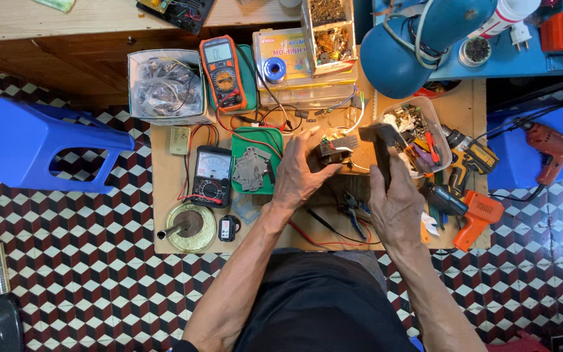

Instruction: The person works on a small electrical component, likely a fan motor, using a hammer, screwdriver, and pliers. They repeatedly tap the component with the hammer, adjust parts with a screwdriver, and manipulate wires with pliers. The task involves assembling or repairing the component on a cluttered workbench.

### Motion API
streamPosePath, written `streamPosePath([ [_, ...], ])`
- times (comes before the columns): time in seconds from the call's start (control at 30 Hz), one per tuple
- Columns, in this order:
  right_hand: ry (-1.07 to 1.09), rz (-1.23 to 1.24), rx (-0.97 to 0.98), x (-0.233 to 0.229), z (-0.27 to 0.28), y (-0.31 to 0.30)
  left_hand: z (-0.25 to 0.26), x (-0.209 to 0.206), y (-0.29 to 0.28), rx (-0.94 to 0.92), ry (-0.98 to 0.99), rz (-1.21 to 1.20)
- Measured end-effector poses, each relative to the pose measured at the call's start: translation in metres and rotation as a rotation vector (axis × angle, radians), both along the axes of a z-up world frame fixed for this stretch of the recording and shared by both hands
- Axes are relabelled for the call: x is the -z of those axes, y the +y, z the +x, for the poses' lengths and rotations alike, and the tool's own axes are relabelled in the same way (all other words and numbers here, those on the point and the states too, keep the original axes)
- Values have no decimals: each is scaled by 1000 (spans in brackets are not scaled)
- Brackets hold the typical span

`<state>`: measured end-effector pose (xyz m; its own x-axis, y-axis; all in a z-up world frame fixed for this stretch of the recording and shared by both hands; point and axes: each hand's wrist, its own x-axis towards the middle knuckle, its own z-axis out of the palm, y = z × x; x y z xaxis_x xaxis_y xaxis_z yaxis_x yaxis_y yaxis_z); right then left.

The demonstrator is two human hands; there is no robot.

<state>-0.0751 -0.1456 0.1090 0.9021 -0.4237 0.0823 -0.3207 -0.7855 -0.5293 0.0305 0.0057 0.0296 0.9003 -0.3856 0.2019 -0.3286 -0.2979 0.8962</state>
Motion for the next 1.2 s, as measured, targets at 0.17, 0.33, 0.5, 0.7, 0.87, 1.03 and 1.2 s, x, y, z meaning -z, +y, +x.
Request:
streamPosePath([
  [0.17,89,-20,-26,8,-1,0,10,-19,-5,84,-354,180],
  [0.33,65,-4,-24,-3,3,0,1,-20,9,86,-359,222],
  [0.5,-89,54,-45,-9,3,8,-27,-13,22,29,-287,187],
  [0.7,-19,19,-75,-1,7,13,-35,0,15,-15,-156,80],
  [0.87,127,15,-21,-3,7,17,-37,9,9,-44,-170,63],
  [1.03,-193,-33,-151,-7,8,20,-42,15,4,-32,-151,32],
  [1.2,121,45,-59,-6,12,22,-48,18,8,-34,-128,34],
])
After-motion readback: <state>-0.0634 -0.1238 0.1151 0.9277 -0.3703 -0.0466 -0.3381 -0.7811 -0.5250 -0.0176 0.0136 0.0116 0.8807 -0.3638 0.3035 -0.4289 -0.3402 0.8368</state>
